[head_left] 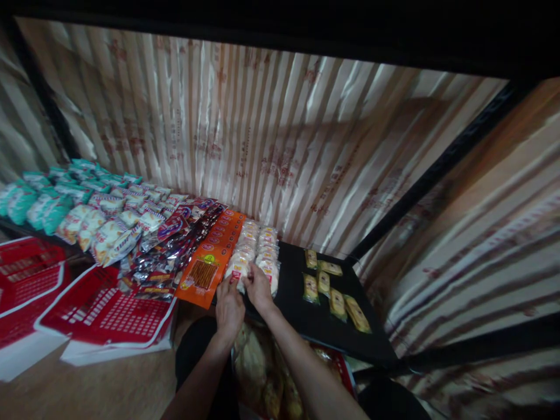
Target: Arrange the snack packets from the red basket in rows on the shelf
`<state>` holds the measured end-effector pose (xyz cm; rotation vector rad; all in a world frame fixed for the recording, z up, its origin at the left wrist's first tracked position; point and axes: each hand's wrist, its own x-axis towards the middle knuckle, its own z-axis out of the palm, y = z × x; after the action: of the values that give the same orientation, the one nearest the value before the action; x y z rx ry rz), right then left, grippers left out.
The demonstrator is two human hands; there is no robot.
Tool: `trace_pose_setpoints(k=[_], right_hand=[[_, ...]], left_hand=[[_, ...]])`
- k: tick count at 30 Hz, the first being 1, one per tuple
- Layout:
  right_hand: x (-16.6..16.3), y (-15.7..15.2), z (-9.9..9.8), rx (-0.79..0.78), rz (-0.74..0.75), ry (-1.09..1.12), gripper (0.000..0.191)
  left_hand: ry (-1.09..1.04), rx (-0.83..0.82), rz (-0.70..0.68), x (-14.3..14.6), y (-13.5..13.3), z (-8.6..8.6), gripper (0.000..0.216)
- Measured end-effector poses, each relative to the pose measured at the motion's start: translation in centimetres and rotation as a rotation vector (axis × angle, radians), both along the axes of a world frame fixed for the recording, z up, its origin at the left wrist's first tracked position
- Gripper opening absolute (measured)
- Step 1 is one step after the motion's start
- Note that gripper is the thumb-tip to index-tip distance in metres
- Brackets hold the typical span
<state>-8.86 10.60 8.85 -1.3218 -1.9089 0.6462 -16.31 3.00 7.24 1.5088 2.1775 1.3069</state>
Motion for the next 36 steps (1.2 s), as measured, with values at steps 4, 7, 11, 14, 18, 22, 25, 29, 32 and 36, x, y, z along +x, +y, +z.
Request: trace_pose_setpoints(k=[4,7,11,14,18,22,25,29,32,36], right_hand=[[0.0,-0.1,-1.0,0.091,0.017,0.015,0.052],[-0.2,-0.5,-1.4,0.108,0.023,0.028,0.053],[-0.1,-1.9,-1.1,0.118,0.026,0.041,0.049],[1.1,-3.8,-0.3,0.157,0.014,0.053,0.042],[5.5,-7.3,-0.2,0.218,-0.036,0.127,0.034],[12.2,-10.5,-2.9,0.222,-0.216,0.133,0.027],[16.3,-12.2,-5.7,0.114,-0.289,0.005,0.027],[18.9,-13.3,-8.2,-0.016,-0.279,-0.236,0.033],[19.9,-13.1,-8.9,-0.072,-0.367,-0.415,0.04],[21.7,-12.3,-9.8,-0.229,-0.382,-0.528,0.048]], left_hand=[[0.012,0.026,0.011,0.0,0.3,-0.2,0.04],[0.027,0.03,0.009,0.0,0.4,-0.2,0.039],[0.061,0.019,-0.01,-0.1,0.1,-0.2,0.039],[0.076,0.028,-0.022,-0.3,-0.3,-0.2,0.038],[0.114,0.058,-0.004,-0.4,-1.3,0.3,0.035],[0.207,0.106,-0.177,0.3,-2.6,1.0,0.034],[0.251,0.104,-0.446,1.9,-3.7,1.0,0.033],[0.261,-0.058,-0.778,5.7,-5.3,-0.8,0.034],[0.192,-0.186,-0.879,8.8,-6.3,-2.8,0.041],[0.109,-0.275,-0.997,11.7,-7.2,-4.6,0.047]])
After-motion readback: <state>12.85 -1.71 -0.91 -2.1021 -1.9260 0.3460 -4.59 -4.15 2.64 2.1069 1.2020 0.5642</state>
